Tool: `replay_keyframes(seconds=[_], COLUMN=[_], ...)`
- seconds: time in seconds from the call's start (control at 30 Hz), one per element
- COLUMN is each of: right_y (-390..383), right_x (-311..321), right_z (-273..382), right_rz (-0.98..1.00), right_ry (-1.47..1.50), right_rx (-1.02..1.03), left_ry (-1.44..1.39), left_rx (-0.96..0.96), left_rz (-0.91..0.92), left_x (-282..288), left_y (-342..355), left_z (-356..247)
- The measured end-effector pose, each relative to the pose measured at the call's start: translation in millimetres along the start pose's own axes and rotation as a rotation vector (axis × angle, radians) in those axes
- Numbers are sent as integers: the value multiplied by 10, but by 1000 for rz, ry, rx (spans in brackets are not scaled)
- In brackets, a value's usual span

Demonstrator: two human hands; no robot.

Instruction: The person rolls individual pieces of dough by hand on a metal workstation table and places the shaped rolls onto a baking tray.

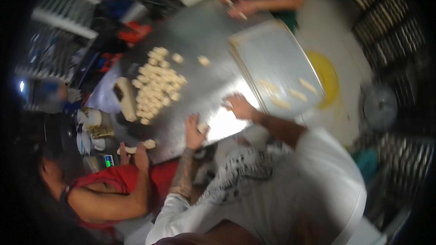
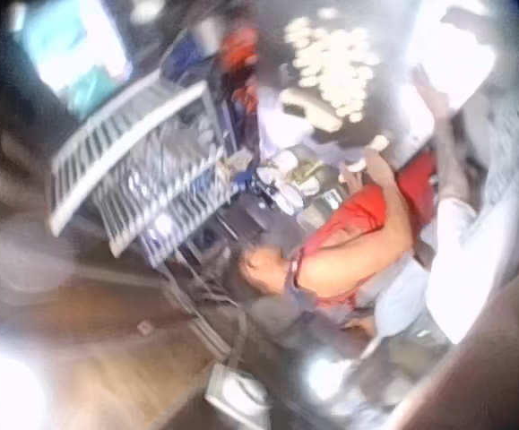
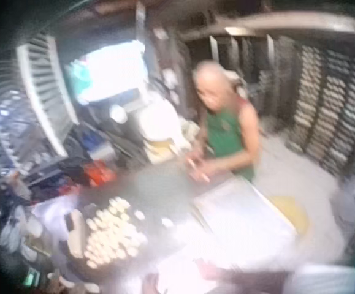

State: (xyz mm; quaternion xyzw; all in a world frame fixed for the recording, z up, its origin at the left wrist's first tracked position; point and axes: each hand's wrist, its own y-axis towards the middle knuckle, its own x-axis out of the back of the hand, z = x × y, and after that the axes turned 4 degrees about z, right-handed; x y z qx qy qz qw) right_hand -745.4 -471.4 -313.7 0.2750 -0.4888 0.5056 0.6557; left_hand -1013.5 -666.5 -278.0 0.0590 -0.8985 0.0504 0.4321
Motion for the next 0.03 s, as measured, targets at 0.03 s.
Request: replay_keyframes(seconds=[0.03], right_y=[-474], right_x=[-327], right_z=[300], right_rz=[41], right_ry=[82], right_rx=[-31], left_ry=[-11], left_rx=[80], left_rz=[188], left_x=[133], left_y=[-174], left_z=[254])
